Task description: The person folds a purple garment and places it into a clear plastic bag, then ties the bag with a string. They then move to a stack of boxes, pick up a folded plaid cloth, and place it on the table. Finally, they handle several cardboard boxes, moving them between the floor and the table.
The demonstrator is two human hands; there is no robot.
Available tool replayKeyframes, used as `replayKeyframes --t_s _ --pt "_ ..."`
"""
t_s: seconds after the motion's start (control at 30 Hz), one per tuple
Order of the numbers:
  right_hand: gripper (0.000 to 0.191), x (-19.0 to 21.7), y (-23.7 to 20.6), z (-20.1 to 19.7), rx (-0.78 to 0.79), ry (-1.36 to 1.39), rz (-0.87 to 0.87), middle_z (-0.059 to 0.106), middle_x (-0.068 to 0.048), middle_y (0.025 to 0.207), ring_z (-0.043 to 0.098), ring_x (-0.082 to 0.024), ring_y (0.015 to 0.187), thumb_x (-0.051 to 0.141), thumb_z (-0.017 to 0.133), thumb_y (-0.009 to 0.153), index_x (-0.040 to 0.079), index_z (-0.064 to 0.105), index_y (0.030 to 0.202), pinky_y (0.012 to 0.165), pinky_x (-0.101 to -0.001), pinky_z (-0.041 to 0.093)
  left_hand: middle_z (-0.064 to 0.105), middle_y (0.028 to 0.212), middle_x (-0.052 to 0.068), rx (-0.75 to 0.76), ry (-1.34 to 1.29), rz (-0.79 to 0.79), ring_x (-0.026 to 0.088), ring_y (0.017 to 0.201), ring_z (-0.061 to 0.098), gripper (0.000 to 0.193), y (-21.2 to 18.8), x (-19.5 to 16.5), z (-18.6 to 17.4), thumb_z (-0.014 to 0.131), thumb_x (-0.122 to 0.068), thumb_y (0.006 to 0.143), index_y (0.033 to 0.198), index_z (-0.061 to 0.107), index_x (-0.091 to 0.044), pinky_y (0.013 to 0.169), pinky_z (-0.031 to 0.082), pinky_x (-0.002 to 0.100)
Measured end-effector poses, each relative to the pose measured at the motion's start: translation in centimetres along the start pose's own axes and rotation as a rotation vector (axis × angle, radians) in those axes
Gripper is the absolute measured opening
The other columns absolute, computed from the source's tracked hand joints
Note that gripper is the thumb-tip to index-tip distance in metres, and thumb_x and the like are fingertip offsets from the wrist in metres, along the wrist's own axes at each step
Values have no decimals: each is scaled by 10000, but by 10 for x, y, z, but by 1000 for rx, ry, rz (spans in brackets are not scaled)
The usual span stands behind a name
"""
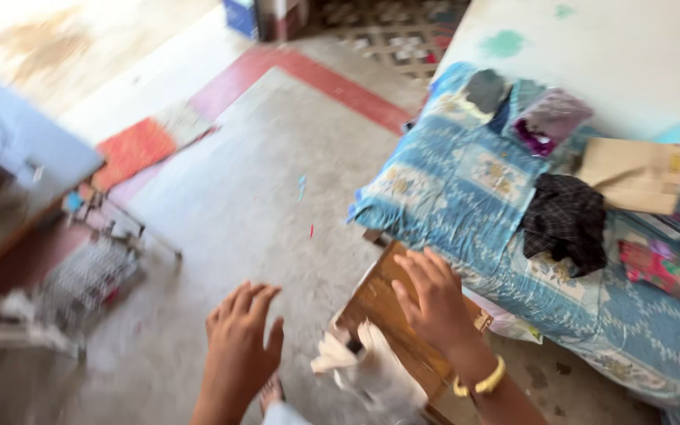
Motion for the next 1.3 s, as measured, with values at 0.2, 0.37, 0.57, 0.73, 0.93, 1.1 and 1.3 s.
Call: replayKeyframes --t_s 0.2,0.37,0.57,0.73,0.93,1.1,1.3 --pt "420 -11 37 -6 -125 -81 226 657 -163 1309 537 -394 1303 259 677 904 84 634 1282 1100 -511 408 605 1310 75 207 -91 253 313 1357 457 460 107 14 8 703 -159 818 1268 616 -121 1060 346 500" --pt "438 -44 45 16 -130 -135 410 647 -157 1310 524 -388 1319 252 688 890 83 629 1290 1090 -519 383 617 1302 50 300 -135 402 293 1361 465 452 189 -9 54 695 -157 819 1265 627 -133 1065 346 489" --pt "431 -95 90 22 -209 -99 566 643 -174 1302 503 -409 1327 215 699 891 65 615 1286 1100 -519 370 626 1298 36 381 -172 547 281 1352 471 462 299 -43 107 703 -176 804 1260 631 -148 1058 353 491" --pt "415 -142 150 26 -220 -99 671 637 -181 1286 526 -395 1293 188 682 895 39 600 1274 1121 -528 373 627 1290 24 457 -151 629 273 1363 470 461 388 -55 139 696 -184 817 1270 613 -163 1055 365 490" --pt "407 -196 244 33 -300 -147 699 626 -196 1299 525 -427 1300 179 685 913 23 586 1275 1102 -545 387 623 1288 15 549 -142 712 268 1360 465 495 497 -84 210 701 -190 812 1300 620 -193 1060 357 499" --pt "448 -267 324 51 -354 -192 754 617 -190 1316 527 -441 1286 150 690 888 27 566 1301 1060 -552 405 608 1303 34 592 -189 871 289 1350 475 478 599 -127 284 693 -184 821 1291 606 -183 1070 365 495" --pt "543 -390 398 55 -345 -219 847 575 -218 1376 534 -419 1277 164 678 921 30 498 1416 1044 -537 424 557 1342 75 659 -148 1001 311 1350 468 559 707 -195 374 686 -152 805 1345 543 -143 1051 369 521"
Point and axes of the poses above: each hand's wrist, its own y-axis towards the middle knuckle, its own z-axis out of the palm, x = y × z, the point moved 10 cm from there along y, towards the middle knuckle
